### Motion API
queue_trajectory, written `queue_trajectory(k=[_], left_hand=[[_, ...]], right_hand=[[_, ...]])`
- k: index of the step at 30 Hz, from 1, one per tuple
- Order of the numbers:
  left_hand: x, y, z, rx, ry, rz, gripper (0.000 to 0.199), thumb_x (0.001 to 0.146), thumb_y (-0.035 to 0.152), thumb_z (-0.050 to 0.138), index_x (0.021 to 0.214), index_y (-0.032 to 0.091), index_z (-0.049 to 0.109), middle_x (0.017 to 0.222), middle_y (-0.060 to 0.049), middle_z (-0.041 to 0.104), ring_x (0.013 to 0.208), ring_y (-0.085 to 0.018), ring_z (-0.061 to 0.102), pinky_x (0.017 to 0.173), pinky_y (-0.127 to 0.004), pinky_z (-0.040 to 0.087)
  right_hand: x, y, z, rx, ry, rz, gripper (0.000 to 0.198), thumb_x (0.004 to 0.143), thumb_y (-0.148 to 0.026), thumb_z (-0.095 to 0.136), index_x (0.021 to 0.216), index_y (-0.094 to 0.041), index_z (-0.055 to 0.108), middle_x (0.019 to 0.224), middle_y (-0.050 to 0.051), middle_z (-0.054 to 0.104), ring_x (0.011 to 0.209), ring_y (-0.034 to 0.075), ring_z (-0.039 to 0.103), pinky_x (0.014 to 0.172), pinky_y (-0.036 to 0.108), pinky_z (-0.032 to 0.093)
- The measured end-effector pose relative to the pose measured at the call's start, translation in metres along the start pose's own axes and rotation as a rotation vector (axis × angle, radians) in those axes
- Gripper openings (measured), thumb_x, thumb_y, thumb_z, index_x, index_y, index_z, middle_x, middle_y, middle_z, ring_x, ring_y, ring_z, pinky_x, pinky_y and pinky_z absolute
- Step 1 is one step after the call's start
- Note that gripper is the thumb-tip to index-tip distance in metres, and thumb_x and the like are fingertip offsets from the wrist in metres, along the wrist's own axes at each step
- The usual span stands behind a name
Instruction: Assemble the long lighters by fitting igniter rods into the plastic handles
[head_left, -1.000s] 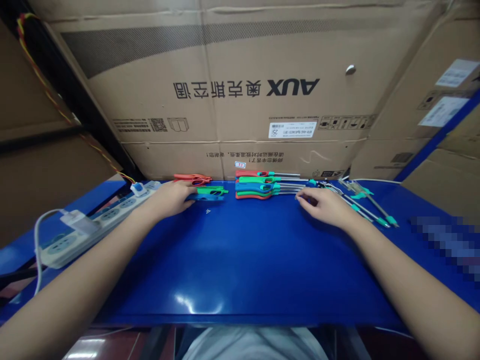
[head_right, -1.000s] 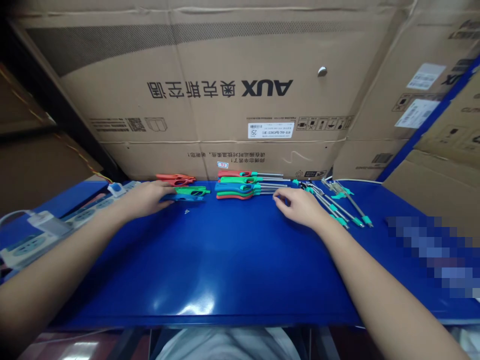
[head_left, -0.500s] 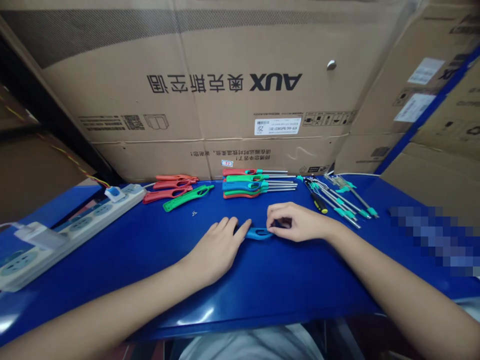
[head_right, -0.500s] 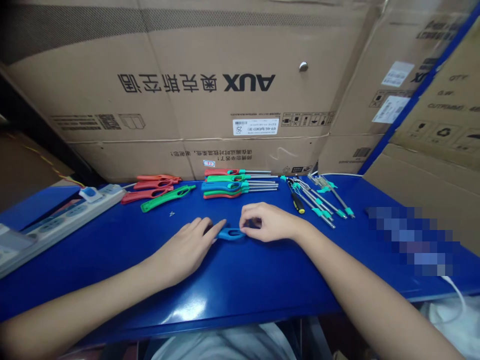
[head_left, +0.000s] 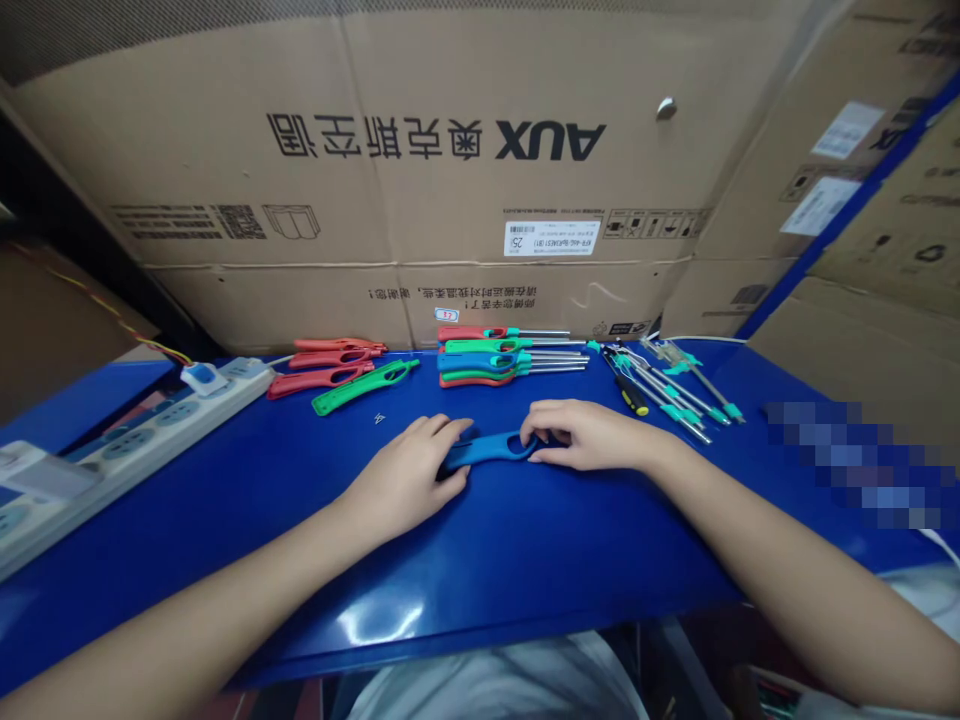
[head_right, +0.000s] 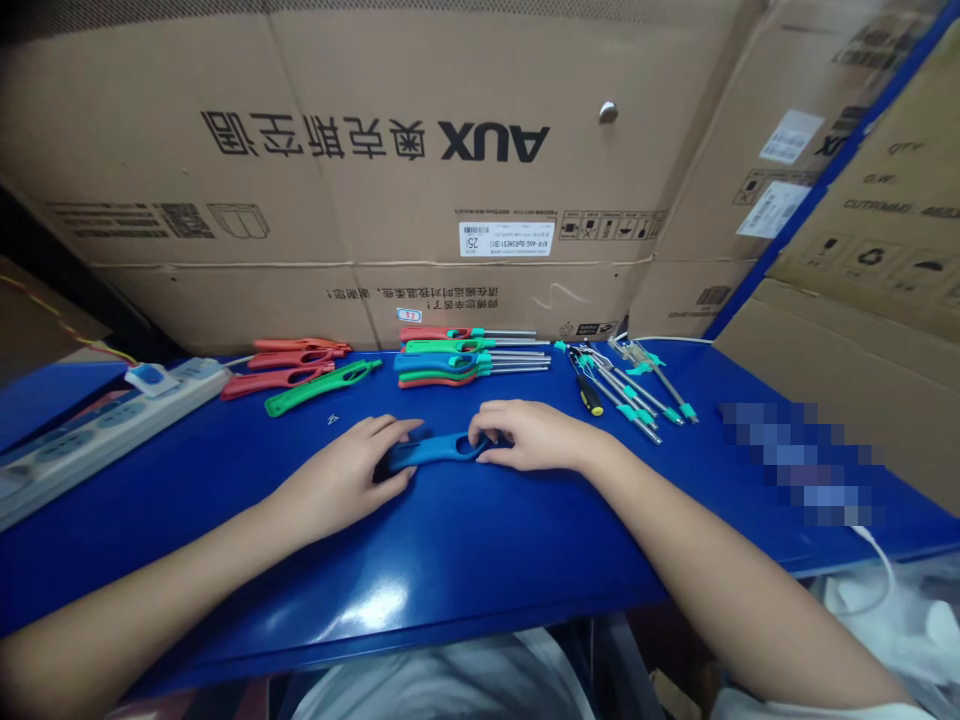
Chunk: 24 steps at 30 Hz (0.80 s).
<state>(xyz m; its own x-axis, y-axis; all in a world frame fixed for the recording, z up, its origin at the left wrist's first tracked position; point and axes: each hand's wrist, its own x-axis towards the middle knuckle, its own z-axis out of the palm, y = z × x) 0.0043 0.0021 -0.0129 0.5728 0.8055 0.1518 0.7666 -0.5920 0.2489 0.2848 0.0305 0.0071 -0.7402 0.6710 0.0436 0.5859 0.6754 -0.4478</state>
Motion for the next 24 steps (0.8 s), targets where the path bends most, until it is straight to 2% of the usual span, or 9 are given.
queue_trajectory(k=[3, 7, 11, 14, 16, 20, 22, 24], left_hand=[[0.001, -0.002, 0.002, -0.041, 0.029, 0.015, 0.048, 0.093, 0.025, 0.06, 0.14, 0.019, 0.052, 0.123, -0.012, 0.064, 0.113, -0.031, 0.059, 0.1, -0.047, 0.05], [0.003, -0.003, 0.008, -0.095, 0.068, -0.009, 0.046, 0.094, 0.025, 0.061, 0.139, 0.019, 0.053, 0.121, -0.012, 0.065, 0.112, -0.03, 0.059, 0.1, -0.048, 0.049], [0.005, -0.007, 0.009, -0.215, 0.089, -0.058, 0.051, 0.09, 0.027, 0.067, 0.139, 0.02, 0.053, 0.117, -0.01, 0.067, 0.11, -0.029, 0.061, 0.096, -0.045, 0.052], [0.009, -0.013, 0.011, -0.268, 0.129, -0.04, 0.05, 0.088, 0.027, 0.068, 0.136, 0.021, 0.054, 0.116, -0.009, 0.068, 0.108, -0.028, 0.062, 0.096, -0.044, 0.052], [0.011, -0.017, 0.013, -0.271, 0.155, -0.026, 0.047, 0.086, 0.025, 0.068, 0.132, 0.021, 0.057, 0.111, -0.008, 0.069, 0.103, -0.027, 0.063, 0.095, -0.044, 0.051], [0.015, -0.021, 0.015, -0.324, 0.169, -0.053, 0.047, 0.086, 0.032, 0.071, 0.129, 0.019, 0.058, 0.107, -0.007, 0.067, 0.088, -0.022, 0.062, 0.082, -0.038, 0.055], [0.015, -0.019, 0.013, -0.316, 0.186, -0.049, 0.043, 0.09, 0.035, 0.067, 0.129, 0.019, 0.059, 0.11, -0.008, 0.067, 0.091, -0.022, 0.063, 0.083, -0.038, 0.054], [0.014, -0.016, 0.009, -0.256, 0.232, -0.015, 0.033, 0.097, 0.033, 0.056, 0.127, 0.019, 0.061, 0.115, -0.01, 0.068, 0.102, -0.025, 0.062, 0.093, -0.043, 0.052]], right_hand=[[0.0, 0.0, 0.002, -0.036, 0.015, -0.007, 0.01, 0.092, -0.026, 0.064, 0.1, -0.02, 0.067, 0.102, 0.004, 0.064, 0.075, 0.013, 0.056, 0.066, 0.024, 0.041], [0.001, 0.004, 0.003, 0.002, 0.075, -0.01, 0.008, 0.093, -0.026, 0.062, 0.095, -0.019, 0.065, 0.095, 0.004, 0.061, 0.074, 0.014, 0.055, 0.065, 0.024, 0.042], [0.003, 0.012, 0.002, 0.105, 0.237, -0.057, 0.015, 0.095, -0.031, 0.061, 0.092, -0.018, 0.066, 0.088, 0.004, 0.06, 0.072, 0.014, 0.054, 0.065, 0.025, 0.043], [0.002, 0.014, -0.002, 0.101, 0.337, -0.069, 0.019, 0.097, -0.032, 0.056, 0.088, -0.018, 0.065, 0.085, 0.004, 0.061, 0.071, 0.014, 0.053, 0.066, 0.027, 0.043], [0.0, 0.012, -0.004, 0.121, 0.264, -0.061, 0.022, 0.097, -0.032, 0.055, 0.084, -0.017, 0.064, 0.082, 0.004, 0.06, 0.07, 0.014, 0.053, 0.066, 0.026, 0.043], [-0.002, 0.006, -0.003, 0.139, 0.01, -0.02, 0.026, 0.092, -0.034, 0.06, 0.073, -0.017, 0.06, 0.073, 0.001, 0.057, 0.062, 0.011, 0.049, 0.058, 0.023, 0.038], [-0.002, 0.004, -0.001, 0.084, -0.041, 0.015, 0.032, 0.092, -0.037, 0.061, 0.067, -0.017, 0.056, 0.067, -0.001, 0.054, 0.057, 0.01, 0.047, 0.055, 0.023, 0.035], [-0.001, 0.003, -0.002, -0.05, -0.027, 0.065, 0.043, 0.093, -0.044, 0.06, 0.06, -0.018, 0.05, 0.062, -0.001, 0.053, 0.055, 0.01, 0.045, 0.054, 0.024, 0.031]])
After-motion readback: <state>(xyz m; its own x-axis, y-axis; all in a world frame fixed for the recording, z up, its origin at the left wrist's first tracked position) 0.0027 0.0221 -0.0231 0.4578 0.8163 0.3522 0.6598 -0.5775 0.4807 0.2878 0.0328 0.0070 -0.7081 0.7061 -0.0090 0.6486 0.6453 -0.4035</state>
